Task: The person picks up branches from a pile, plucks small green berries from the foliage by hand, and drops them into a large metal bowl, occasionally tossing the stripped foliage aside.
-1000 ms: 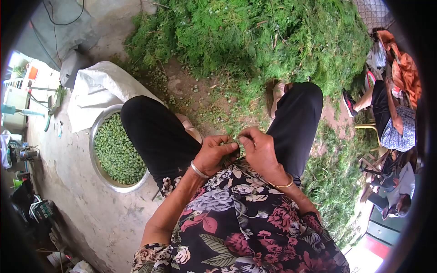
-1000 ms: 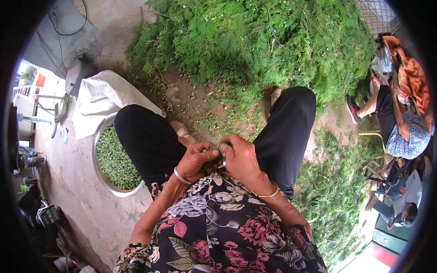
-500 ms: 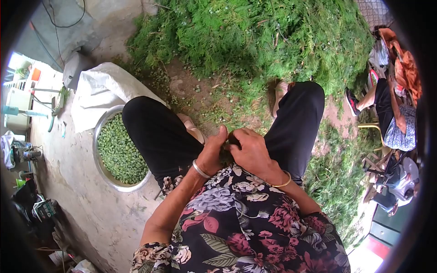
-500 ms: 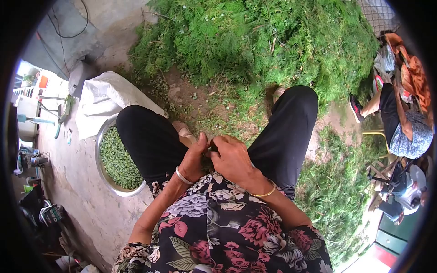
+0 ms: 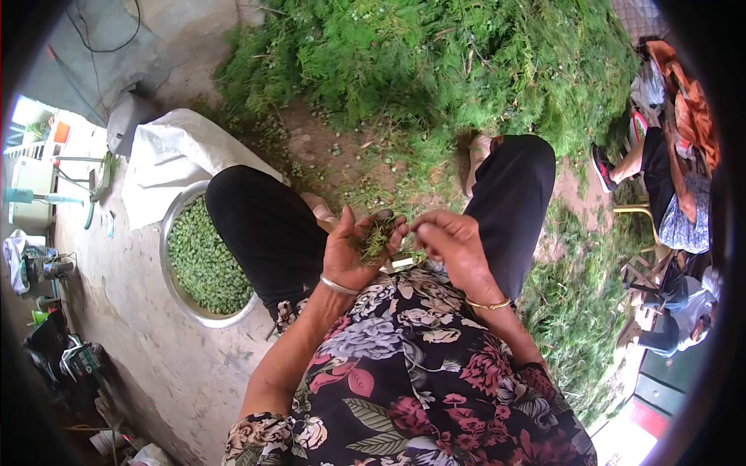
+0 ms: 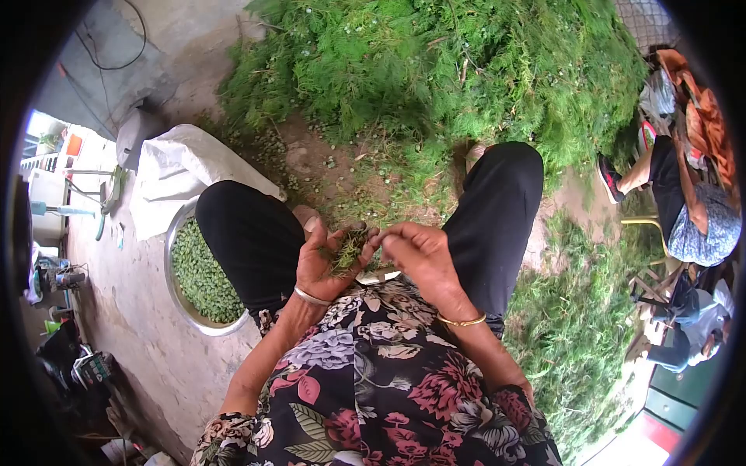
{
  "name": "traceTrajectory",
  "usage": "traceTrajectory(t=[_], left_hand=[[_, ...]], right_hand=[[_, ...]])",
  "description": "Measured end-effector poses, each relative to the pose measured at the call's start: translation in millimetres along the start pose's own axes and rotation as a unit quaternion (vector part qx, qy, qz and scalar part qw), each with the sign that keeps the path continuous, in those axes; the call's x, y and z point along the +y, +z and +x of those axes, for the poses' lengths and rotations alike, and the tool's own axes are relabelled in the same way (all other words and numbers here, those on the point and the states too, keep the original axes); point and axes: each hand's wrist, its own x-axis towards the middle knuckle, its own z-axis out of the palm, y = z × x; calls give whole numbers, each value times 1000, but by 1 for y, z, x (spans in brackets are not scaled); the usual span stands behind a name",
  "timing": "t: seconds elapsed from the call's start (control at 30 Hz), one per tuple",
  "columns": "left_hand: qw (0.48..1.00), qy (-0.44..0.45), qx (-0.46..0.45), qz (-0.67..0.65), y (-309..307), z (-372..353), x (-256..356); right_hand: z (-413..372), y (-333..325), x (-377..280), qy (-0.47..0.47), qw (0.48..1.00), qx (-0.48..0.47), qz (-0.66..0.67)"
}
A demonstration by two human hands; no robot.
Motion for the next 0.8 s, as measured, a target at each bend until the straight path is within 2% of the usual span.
traceTrajectory(t=[0.03, 0.1, 0.13, 0.17, 0.23, 0.4, 0.5, 0.57, 0.6, 0.63, 0.67, 0.7, 0.77, 0.8], left_hand=[[1000, 18, -4, -21, 1, 1, -1], [1000, 17, -9, -11, 1, 3, -3], [1000, 17, -14, -1, 1, 4, -3], [1000, 16, -14, -1, 2, 4, -4], [998, 11, -46, 46, 4, 4, -5], [993, -7, -26, 114, 1, 9, -9], [993, -14, -12, 120, -3, 7, -7], [994, -16, -21, 108, -5, 7, -6], [998, -4, -25, 63, -6, 8, -6], [999, 8, -28, 18, -5, 8, -6], [999, 8, -28, 18, -4, 6, -5], [999, 6, -53, 9, 2, 3, -4], [997, 5, -78, -1, 10, -1, -3], [997, 11, -71, 1, 11, -1, -3]], right_hand=[[1, 2, 9, 0, 1000, 2, 1], [3, 10, 33, -139, 974, -8, -179], [0, 11, 36, -97, 964, -5, -248], [0, 13, 38, -97, 964, -4, -248], [0, 21, 37, -166, 938, 17, -305], [2, 21, 32, -130, 914, -15, -385], [2, 22, 34, -126, 931, -13, -343], [2, 21, 33, -161, 951, 19, -263], [1, 18, 31, -161, 951, 19, -264], [0, 15, 27, -83, 987, 17, -138], [-1, 11, 22, -4, 1000, 13, -9], [-1, 7, 17, -3, 1000, 12, -9], [-1, 1, 9, 42, 977, 7, 209], [-1, 2, 9, 30, 974, 40, 222]])
